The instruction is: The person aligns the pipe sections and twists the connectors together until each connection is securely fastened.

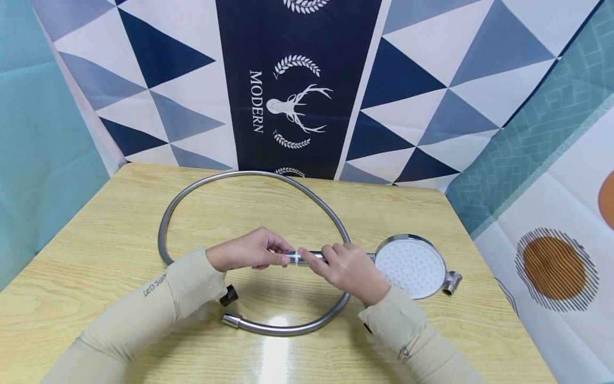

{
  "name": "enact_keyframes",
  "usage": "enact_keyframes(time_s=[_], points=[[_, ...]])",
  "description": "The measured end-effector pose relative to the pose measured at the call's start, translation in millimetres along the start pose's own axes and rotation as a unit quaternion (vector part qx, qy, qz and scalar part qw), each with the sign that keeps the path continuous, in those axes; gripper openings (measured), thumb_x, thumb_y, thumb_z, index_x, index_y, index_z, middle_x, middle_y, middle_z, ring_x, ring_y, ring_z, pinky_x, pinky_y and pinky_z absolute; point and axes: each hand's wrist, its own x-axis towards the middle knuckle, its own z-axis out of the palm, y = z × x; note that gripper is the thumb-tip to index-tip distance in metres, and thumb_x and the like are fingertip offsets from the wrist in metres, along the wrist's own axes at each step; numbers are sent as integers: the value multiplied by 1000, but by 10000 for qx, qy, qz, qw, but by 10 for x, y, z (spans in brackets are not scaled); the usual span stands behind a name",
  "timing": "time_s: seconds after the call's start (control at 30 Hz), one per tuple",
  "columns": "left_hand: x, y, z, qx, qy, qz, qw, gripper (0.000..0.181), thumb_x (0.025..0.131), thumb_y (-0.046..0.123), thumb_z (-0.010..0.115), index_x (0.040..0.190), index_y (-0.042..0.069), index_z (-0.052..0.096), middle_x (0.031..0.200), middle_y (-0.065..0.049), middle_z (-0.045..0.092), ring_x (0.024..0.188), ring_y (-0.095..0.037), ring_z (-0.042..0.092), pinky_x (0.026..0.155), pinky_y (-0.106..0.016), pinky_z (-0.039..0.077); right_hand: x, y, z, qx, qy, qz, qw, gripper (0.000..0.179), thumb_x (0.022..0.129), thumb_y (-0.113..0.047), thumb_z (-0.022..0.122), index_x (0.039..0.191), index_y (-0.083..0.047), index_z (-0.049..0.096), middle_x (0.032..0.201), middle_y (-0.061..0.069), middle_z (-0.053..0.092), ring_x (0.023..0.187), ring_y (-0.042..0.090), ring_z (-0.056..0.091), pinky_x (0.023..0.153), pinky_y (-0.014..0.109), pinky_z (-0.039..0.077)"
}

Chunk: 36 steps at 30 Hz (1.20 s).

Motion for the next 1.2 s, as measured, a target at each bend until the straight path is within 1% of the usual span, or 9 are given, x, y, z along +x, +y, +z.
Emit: enact_keyframes(time_s=[0.1, 0.3, 0.5, 0.6, 0.73, 0.83, 0.93, 1.07, 1.2], points=[[4, -3, 7, -44, 33, 0, 10000, 21, 94, 10, 62, 111, -2, 68, 73, -2, 58, 45, -9, 34, 43, -21, 28, -5, -2, -4, -23, -5, 1, 10000, 29, 105, -14, 37, 122, -7, 61, 65, 3, 50, 47, 10, 41, 41, 20, 32], [-11, -13, 17, 111, -144, -33, 9998, 23, 99, 13, 55, 107, -3, 69, 78, -3, 64, 43, -9, 36, 42, -21, 30, -16, -17, 5, 71, -74, -92, 9999, 30, 104, -9, 37, 121, -6, 62, 65, 3, 49, 47, 10, 39, 41, 20, 31], [-12, 24, 42, 365, 138, 14, 9992, 17, 92, 10, 65, 105, 0, 69, 72, -2, 54, 44, -9, 35, 42, -20, 29, -22, -27, 11, 106, -53, 31, 9999, 30, 105, -13, 37, 121, -5, 62, 65, 2, 50, 48, 10, 42, 41, 21, 34], [-12, 0, 32, 235, 54, 40, 9997, 22, 94, 12, 62, 112, -1, 67, 77, -3, 60, 44, -10, 36, 42, -20, 30, -22, -30, 13, 110, -47, 34, 9999, 30, 105, -13, 38, 122, -6, 61, 65, 3, 50, 47, 10, 42, 41, 22, 34], [-23, -24, 23, 106, -60, 16, 9999, 20, 97, 10, 56, 109, -2, 68, 80, -5, 63, 44, -10, 37, 42, -21, 30, -27, -42, 29, 153, -14, 33, 9999, 30, 105, -14, 38, 122, -7, 62, 65, 2, 50, 47, 9, 40, 41, 20, 32], [-24, -15, 37, 129, 28, -7, 9999, 16, 95, 8, 59, 103, -2, 69, 74, -4, 58, 45, -10, 36, 42, -21, 30, -38, -53, 44, 225, 46, 92, 9997, 30, 104, -16, 40, 120, -7, 63, 64, 2, 50, 47, 9, 41, 40, 20, 32], [-14, -15, 44, 106, 120, -25, 9999, 15, 93, 8, 62, 104, -1, 68, 72, -4, 55, 45, -10, 37, 42, -21, 30, -39, -56, 44, 263, 83, 144, 9995, 29, 104, -17, 40, 120, -6, 63, 64, 2, 51, 47, 9, 42, 40, 21, 33], [-14, -45, 13, 30, -54, -51, 10000, 19, 96, 10, 59, 106, -2, 69, 78, -5, 65, 46, -10, 40, 43, -21, 32, -40, -52, 38, 165, 48, 76, 9998, 29, 104, -15, 40, 121, -7, 62, 65, 2, 51, 47, 9, 40, 40, 20, 32], [-21, -63, 14, -38, -120, -128, 9998, 18, 95, 8, 59, 106, -2, 70, 75, -4, 65, 46, -10, 41, 43, -21, 33, -46, -60, 32, 93, 20, -7, 10000, 29, 105, -12, 38, 120, -7, 62, 65, 2, 51, 46, 9, 41, 41, 20, 31]])
